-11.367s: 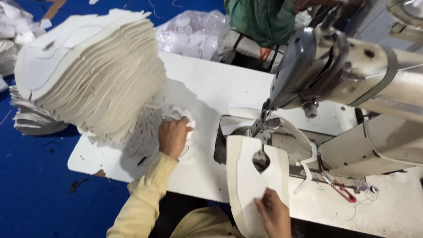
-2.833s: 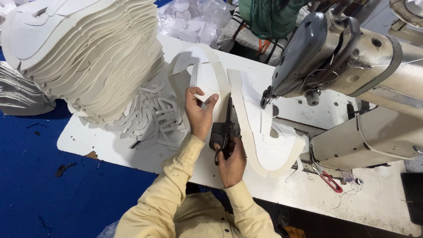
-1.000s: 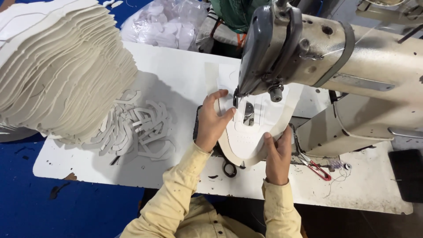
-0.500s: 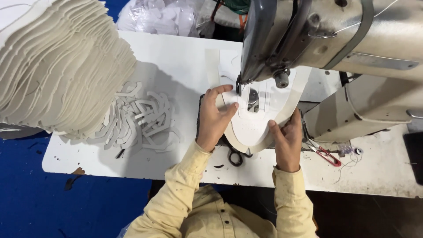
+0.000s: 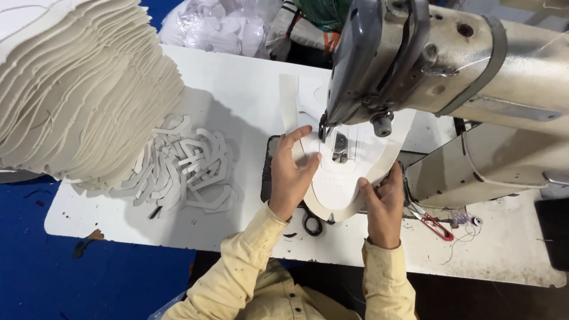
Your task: The person repeatedly picks up white shoe upper pieces and smaller white fabric strips from a stack, aligns them, and sews them together using a sewing machine. After sewing, the person uses scissors to trim excess material and places the finished pieces back onto the stack. The process is repeated continuously throughout the video.
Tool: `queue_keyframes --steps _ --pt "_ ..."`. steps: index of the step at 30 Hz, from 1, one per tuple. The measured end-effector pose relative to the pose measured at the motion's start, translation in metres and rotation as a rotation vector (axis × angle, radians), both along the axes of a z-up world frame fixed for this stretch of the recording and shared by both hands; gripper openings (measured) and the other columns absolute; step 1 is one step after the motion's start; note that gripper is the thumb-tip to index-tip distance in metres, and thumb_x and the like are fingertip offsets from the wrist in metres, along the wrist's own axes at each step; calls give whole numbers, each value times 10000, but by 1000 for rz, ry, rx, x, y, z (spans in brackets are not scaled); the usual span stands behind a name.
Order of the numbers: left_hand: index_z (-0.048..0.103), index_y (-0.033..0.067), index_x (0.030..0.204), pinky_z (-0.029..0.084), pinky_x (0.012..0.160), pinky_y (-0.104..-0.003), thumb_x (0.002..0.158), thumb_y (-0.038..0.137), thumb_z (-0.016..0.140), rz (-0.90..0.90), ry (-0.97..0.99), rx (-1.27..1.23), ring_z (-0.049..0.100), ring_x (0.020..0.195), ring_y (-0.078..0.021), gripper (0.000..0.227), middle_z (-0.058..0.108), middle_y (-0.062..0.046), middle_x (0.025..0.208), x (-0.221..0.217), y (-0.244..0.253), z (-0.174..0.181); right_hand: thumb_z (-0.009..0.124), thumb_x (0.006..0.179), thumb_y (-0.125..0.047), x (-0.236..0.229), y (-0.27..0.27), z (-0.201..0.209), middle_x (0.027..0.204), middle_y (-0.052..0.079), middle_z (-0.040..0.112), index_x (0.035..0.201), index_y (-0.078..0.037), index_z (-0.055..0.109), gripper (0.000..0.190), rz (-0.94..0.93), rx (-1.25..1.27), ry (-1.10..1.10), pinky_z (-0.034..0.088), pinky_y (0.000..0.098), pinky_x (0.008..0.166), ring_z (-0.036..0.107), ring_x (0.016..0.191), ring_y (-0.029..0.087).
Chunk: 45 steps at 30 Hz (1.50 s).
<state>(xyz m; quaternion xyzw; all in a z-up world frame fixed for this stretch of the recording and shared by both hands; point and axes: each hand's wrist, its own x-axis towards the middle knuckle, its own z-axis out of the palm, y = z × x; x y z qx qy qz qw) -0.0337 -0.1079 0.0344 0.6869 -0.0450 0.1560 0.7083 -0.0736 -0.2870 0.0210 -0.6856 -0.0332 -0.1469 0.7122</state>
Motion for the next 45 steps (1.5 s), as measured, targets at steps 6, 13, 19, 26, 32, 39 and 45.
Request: queue_keyframes --steps 6,13,19,26,32,39,45 --pt "595 -27 1342 483 1069 -381 863 10 733 81 -94 144 603 1242 -269 500 626 -143 1297 20 1 -7 660 949 -11 19 -4 -4 1423 172 573 1520 62 356 651 -10 36 5 480 343 1077 588 1292 232" --pt "611 -37 1338 547 973 -358 867 -7 708 102 -29 8 673 1118 -233 482 646 -156 1263 14 -6 -12 657 937 15 25 -67 6 1416 132 614 1519 -29 462 616 -200 -358 -163 566 293 854 625 1118 186" --pt "553 6 1431 631 796 -285 931 3 688 23 2 -209 727 925 -162 518 685 -131 1155 -40 -15 -16 659 911 210 -1 -157 31 1387 202 514 1466 46 442 618 -870 -1143 -555 503 480 1023 526 1271 316" --pt "558 -3 1466 626 816 -263 943 25 732 -83 20 -397 720 866 -110 552 761 -99 1017 -49 -8 -35 619 932 236 -5 -164 29 1470 205 375 1522 18 373 676 -785 -1107 -458 575 348 892 504 1312 322" --pt "527 23 1489 589 757 -232 916 21 730 -122 58 -338 691 827 -71 608 762 -70 977 -54 -8 -24 580 868 224 -6 -161 32 1468 175 370 1512 14 367 710 -774 -1111 -477 586 331 891 501 1309 301" --pt "499 9 1521 597 810 -251 950 38 715 -192 80 -535 682 879 -78 610 742 -72 1002 -55 -5 -26 579 887 214 -8 -155 40 1488 175 338 1477 12 369 658 -753 -1096 -467 600 305 859 526 1332 304" --pt "488 12 1529 583 775 -248 957 67 700 -214 68 -522 656 854 -71 613 707 -45 965 -57 -1 -23 637 904 241 -12 -143 52 1502 167 324 1452 2 391 647 -757 -1119 -451 577 320 799 530 1333 317"
